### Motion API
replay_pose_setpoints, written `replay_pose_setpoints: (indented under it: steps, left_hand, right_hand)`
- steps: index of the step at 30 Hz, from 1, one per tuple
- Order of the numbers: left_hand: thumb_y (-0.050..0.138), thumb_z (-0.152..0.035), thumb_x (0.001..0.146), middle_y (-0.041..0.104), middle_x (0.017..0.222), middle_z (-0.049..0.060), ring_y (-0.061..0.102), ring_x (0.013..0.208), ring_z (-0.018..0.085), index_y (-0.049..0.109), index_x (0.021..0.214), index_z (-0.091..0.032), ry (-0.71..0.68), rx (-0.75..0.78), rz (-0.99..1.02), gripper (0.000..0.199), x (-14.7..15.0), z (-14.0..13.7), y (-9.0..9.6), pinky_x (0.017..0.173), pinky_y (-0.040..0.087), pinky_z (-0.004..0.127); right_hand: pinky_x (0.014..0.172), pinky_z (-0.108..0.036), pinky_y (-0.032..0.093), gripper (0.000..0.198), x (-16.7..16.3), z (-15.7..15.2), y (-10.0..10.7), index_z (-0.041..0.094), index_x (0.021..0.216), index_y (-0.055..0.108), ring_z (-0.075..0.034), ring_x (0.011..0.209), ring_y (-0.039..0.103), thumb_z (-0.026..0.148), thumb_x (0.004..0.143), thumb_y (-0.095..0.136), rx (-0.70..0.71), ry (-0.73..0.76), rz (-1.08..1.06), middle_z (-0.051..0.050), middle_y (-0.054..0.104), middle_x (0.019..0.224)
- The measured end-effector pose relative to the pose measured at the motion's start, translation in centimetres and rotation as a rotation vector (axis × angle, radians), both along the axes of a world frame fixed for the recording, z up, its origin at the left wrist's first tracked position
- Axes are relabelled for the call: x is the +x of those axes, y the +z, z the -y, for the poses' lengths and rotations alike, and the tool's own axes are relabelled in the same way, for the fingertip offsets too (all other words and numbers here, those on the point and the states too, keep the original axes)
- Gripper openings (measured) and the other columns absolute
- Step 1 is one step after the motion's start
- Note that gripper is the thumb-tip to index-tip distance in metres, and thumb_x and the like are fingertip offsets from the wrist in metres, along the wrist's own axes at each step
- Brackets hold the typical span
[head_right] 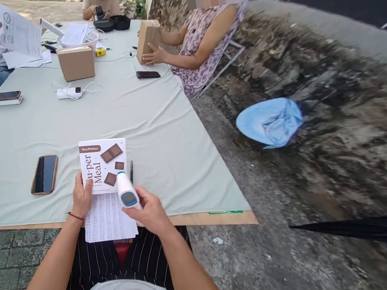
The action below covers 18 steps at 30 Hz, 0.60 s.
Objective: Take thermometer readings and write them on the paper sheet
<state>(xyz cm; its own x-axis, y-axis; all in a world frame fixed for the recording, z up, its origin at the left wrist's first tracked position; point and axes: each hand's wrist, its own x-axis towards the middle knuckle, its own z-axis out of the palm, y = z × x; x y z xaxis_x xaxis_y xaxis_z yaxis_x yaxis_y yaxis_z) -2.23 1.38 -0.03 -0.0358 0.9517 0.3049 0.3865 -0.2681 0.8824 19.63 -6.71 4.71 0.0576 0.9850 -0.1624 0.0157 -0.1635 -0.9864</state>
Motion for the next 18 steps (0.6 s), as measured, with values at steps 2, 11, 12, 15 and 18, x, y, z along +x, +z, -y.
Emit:
replay_pose_setpoints:
  steps: [2,11,12,15,18]
  left_hand:
    - [0.047,-0.057,0.095,0.064,0.125,0.013,0.062,0.114,0.028,0.048,0.135,-0.019,0.009,0.020,-0.010,0.056,0.0,-0.1,-0.2,0.099,0.048,0.044]
    - [0.050,-0.059,0.093,0.063,0.128,0.013,0.061,0.116,0.028,0.049,0.136,-0.020,0.016,0.034,0.017,0.057,-0.1,-0.4,-1.0,0.102,0.046,0.044]
    - [0.050,-0.059,0.093,0.062,0.128,0.013,0.060,0.117,0.028,0.049,0.136,-0.020,0.014,0.036,0.017,0.057,-0.1,-0.4,-0.9,0.103,0.046,0.045]
    - [0.050,-0.059,0.093,0.062,0.129,0.013,0.060,0.117,0.028,0.049,0.135,-0.021,0.007,0.036,0.018,0.057,-0.1,-0.5,-0.9,0.102,0.046,0.044]
    - [0.051,-0.060,0.092,0.063,0.128,0.013,0.061,0.117,0.027,0.050,0.135,-0.020,0.005,0.031,0.033,0.059,-0.1,-0.5,-0.9,0.102,0.047,0.043]
  right_hand:
    - [0.063,-0.030,0.046,0.029,-2.9,0.6,0.4,0.021,0.076,0.069,-0.017,0.067,0.054,0.041,0.059,0.080,-0.047,0.012,-0.098,0.000,0.064,0.070]
    - [0.062,-0.029,0.043,0.032,-6.6,0.0,-1.0,0.018,0.074,0.070,-0.015,0.064,0.052,0.044,0.056,0.078,-0.120,-0.196,-0.239,0.001,0.062,0.066]
    - [0.063,-0.029,0.043,0.032,-6.6,-0.1,-1.0,0.018,0.074,0.070,-0.015,0.065,0.052,0.044,0.056,0.078,-0.112,-0.207,-0.243,0.001,0.063,0.067]
    - [0.063,-0.030,0.043,0.032,-6.8,-0.1,-1.2,0.018,0.072,0.069,-0.015,0.064,0.051,0.045,0.057,0.078,-0.110,-0.239,-0.242,0.001,0.061,0.065]
    - [0.061,-0.029,0.041,0.031,-6.9,-0.2,-1.3,0.019,0.069,0.067,-0.014,0.062,0.047,0.045,0.057,0.077,-0.112,-0.252,-0.231,0.002,0.057,0.063]
